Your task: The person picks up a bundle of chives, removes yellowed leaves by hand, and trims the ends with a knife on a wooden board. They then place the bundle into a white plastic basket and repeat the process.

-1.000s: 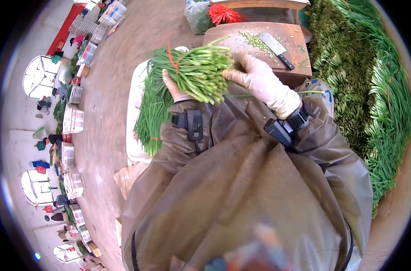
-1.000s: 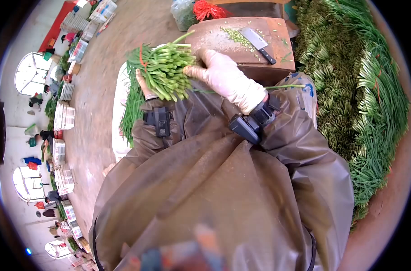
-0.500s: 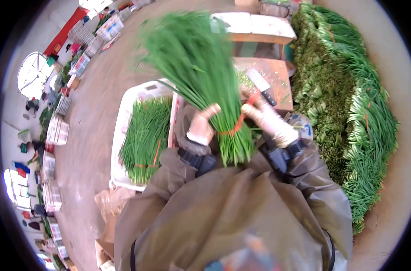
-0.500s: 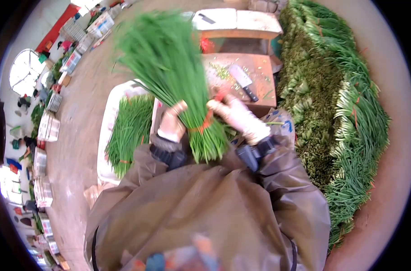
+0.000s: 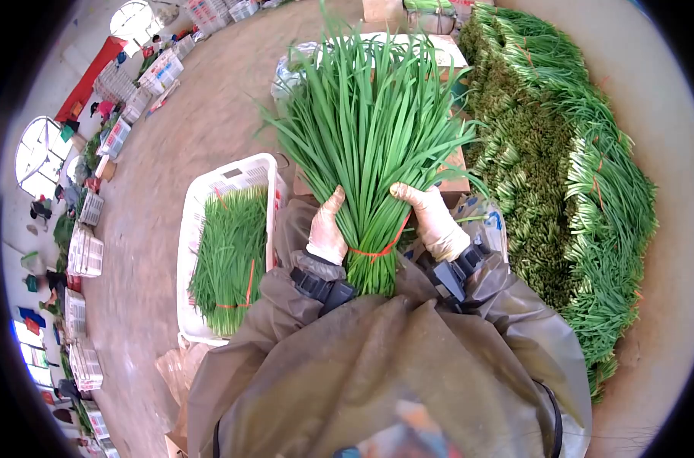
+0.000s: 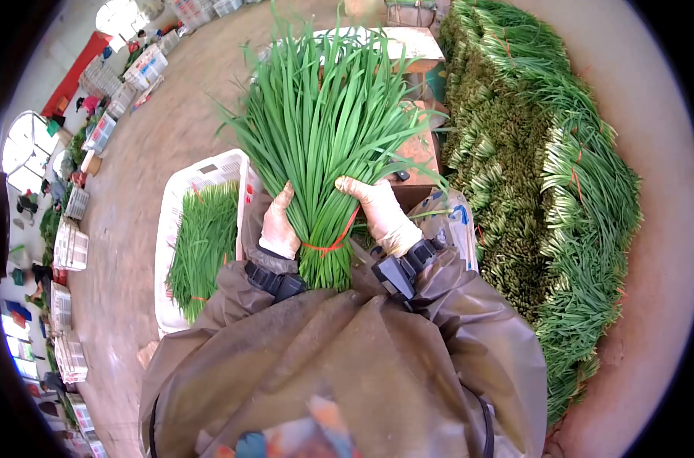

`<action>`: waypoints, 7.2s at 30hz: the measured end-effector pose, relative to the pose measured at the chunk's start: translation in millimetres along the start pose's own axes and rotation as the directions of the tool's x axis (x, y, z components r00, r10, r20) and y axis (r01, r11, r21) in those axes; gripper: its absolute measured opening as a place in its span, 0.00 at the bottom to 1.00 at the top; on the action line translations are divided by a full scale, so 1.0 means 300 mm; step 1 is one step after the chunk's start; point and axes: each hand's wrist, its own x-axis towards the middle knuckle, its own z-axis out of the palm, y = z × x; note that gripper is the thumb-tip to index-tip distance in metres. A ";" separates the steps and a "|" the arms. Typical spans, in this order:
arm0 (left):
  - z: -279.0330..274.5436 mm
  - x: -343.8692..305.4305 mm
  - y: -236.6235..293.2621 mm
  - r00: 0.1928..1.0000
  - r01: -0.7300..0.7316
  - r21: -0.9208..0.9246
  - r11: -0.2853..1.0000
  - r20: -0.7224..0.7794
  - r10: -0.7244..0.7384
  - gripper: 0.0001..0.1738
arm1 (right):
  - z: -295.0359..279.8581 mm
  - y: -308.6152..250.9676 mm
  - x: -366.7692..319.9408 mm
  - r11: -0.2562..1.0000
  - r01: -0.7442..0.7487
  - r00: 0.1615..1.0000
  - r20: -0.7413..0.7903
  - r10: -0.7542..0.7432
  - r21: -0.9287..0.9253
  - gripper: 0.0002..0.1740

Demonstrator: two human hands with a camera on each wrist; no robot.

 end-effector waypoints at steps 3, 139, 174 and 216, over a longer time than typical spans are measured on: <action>-0.009 0.008 -0.011 0.999 0.026 -0.030 0.999 -0.024 -0.027 0.27 | -0.025 0.010 0.007 0.999 -0.034 0.999 0.027 0.034 -0.008 0.24; 0.018 0.022 -0.007 0.984 0.178 -0.136 0.975 0.015 -0.178 0.24 | -0.222 -0.446 0.033 0.632 0.423 0.821 -0.022 -0.571 -0.649 0.14; -0.049 0.050 0.050 0.987 0.146 -0.392 0.908 -0.004 -0.161 0.24 | -0.132 -0.020 -0.275 0.486 0.017 0.993 0.073 0.096 -0.874 0.25; -0.839 -0.081 0.792 0.974 0.166 -0.150 0.975 -0.132 -0.187 0.25 | -0.034 0.105 -0.033 0.549 -0.290 0.908 -0.044 0.416 -0.784 0.24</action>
